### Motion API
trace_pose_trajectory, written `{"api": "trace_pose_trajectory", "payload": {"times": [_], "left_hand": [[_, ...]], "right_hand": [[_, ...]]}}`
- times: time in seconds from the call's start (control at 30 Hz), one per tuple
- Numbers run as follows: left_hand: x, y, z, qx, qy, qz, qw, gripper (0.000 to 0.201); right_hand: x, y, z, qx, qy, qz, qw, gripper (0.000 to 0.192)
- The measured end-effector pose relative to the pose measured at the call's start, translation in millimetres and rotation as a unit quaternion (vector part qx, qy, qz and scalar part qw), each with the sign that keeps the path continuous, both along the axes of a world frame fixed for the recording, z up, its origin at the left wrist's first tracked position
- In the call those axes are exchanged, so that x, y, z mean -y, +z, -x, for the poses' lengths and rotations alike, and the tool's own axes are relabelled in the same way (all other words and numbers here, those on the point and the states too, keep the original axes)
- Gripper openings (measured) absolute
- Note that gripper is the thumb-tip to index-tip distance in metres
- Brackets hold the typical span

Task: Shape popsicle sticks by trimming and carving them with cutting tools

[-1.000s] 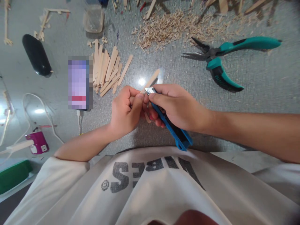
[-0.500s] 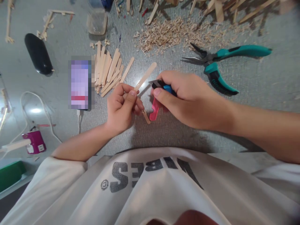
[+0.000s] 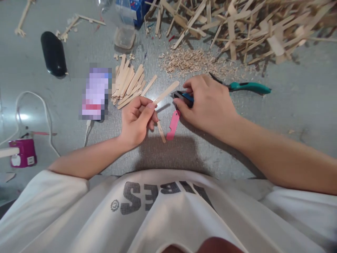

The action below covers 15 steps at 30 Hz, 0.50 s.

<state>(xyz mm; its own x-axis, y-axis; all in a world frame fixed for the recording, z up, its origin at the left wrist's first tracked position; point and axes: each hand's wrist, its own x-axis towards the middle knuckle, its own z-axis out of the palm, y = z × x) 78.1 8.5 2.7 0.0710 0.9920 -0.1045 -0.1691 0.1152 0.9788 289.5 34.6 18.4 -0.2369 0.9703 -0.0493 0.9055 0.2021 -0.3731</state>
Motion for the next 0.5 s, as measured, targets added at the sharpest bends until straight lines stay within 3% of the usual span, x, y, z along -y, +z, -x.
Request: {"api": "trace_pose_trajectory", "payload": {"times": [0.13, 0.3, 0.43, 0.5], "left_hand": [[0, -1.4, 0, 0.009, -0.002, -0.001, 1.000, 0.047], [0, -2.1, -2, 0.006, -0.007, 0.003, 1.000, 0.048], [0, -2.7, -2, 0.020, -0.011, 0.004, 1.000, 0.049], [0, -3.4, -2, 0.027, -0.013, 0.004, 1.000, 0.049]], "right_hand": [[-5, 14.1, -2, 0.050, -0.007, -0.015, 0.999, 0.030], [-22, 56.4, -30, 0.140, -0.052, 0.027, 0.988, 0.030], [-27, 76.9, -53, 0.287, -0.047, 0.089, 0.953, 0.029], [-26, 79.2, -56, 0.328, -0.034, 0.123, 0.936, 0.038]]}}
